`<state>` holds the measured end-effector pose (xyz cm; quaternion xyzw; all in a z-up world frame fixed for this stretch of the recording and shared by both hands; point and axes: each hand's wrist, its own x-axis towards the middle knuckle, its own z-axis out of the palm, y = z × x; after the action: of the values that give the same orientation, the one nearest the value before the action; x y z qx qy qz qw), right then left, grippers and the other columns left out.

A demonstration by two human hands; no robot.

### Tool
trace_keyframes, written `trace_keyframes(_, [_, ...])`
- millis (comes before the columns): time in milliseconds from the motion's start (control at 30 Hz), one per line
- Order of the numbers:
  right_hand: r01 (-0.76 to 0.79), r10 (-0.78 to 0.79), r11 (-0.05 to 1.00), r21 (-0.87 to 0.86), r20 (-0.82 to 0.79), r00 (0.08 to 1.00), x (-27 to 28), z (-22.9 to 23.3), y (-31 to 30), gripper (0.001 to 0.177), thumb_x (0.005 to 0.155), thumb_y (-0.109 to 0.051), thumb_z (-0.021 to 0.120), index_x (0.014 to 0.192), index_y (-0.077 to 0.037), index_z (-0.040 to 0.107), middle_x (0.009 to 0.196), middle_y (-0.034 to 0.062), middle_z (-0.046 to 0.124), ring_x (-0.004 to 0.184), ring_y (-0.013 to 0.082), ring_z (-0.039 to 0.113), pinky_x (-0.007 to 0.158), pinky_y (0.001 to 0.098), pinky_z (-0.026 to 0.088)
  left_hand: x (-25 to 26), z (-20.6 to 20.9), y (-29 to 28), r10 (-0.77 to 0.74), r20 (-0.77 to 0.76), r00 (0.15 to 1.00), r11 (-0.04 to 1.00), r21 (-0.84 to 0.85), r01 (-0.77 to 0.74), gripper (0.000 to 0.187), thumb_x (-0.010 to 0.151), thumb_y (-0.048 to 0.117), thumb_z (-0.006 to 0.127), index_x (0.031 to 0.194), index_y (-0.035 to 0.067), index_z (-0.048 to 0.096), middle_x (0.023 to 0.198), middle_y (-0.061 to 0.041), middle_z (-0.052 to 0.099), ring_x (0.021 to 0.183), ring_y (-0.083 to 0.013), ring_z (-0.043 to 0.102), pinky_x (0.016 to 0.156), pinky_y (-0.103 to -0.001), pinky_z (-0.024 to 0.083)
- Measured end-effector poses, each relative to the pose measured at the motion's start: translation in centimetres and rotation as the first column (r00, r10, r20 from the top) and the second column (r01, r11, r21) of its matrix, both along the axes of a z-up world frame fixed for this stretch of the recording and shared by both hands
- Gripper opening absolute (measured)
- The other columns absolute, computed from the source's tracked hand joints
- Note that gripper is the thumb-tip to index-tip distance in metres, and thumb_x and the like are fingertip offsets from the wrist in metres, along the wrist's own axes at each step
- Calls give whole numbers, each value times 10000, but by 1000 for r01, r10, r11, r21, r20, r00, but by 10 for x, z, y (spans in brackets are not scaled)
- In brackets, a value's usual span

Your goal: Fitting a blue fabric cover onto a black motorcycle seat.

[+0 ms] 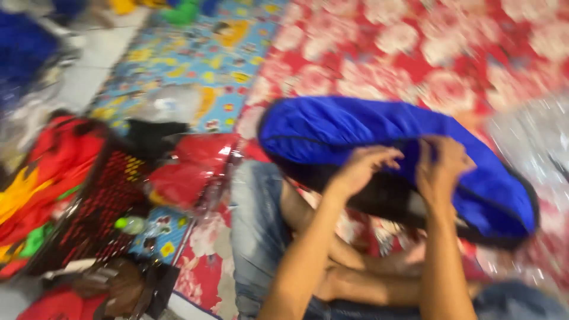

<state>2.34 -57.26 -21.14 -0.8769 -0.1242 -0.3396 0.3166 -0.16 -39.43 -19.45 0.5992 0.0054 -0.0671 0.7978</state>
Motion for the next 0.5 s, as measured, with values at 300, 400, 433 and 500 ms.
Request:
trace_keyframes(300, [36, -34, 991, 129, -19, 999, 11, 11, 7, 87, 1129, -68, 686, 1194, -114, 721, 1112, 51, 683, 1108, 293, 594, 951, 497, 282, 9, -60, 14, -168, 81, 982, 974, 165, 153, 298, 829, 128, 839, 1101, 40, 755, 1002, -42, 763, 948, -64, 664, 911, -198, 516])
trace_keyframes(400, [20, -25, 995, 93, 51, 998, 10, 15, 7, 72, 1120, -29, 690, 1170, -75, 713, 1086, 93, 677, 1044, 318, 630, 932, 505, 314, -15, 22, 11, -166, -128, 978, 943, 269, 196, 738, 661, 382, 843, 1267, -11, 688, 1066, -146, 752, 1025, -150, 672, 964, -248, 486])
trace_keyframes(433, [22, -25, 997, 79, 44, 999, 7, 13, 5, 72, 1120, -29, 690, 1170, -75, 713, 1086, 93, 677, 1044, 318, 630, 932, 505, 314, -22, 26, 6, -169, -133, 977, 946, 255, 199, 738, 661, 382, 843, 1267, -11, 688, 1066, -146, 752, 1025, -150, 672, 964, -248, 486])
trace_keyframes(500, [25, -29, 996, 86, 40, 999, 6, 13, 5, 96, 1115, -8, 688, 1180, -79, 691, 1089, 76, 662, 1027, 289, 619, 940, 485, 277, -28, 39, 2, -92, -91, 992, 953, 279, 114, 461, 745, 402, 821, 1046, 82, 680, 752, -16, 685, 734, -82, 605, 771, -232, 446])
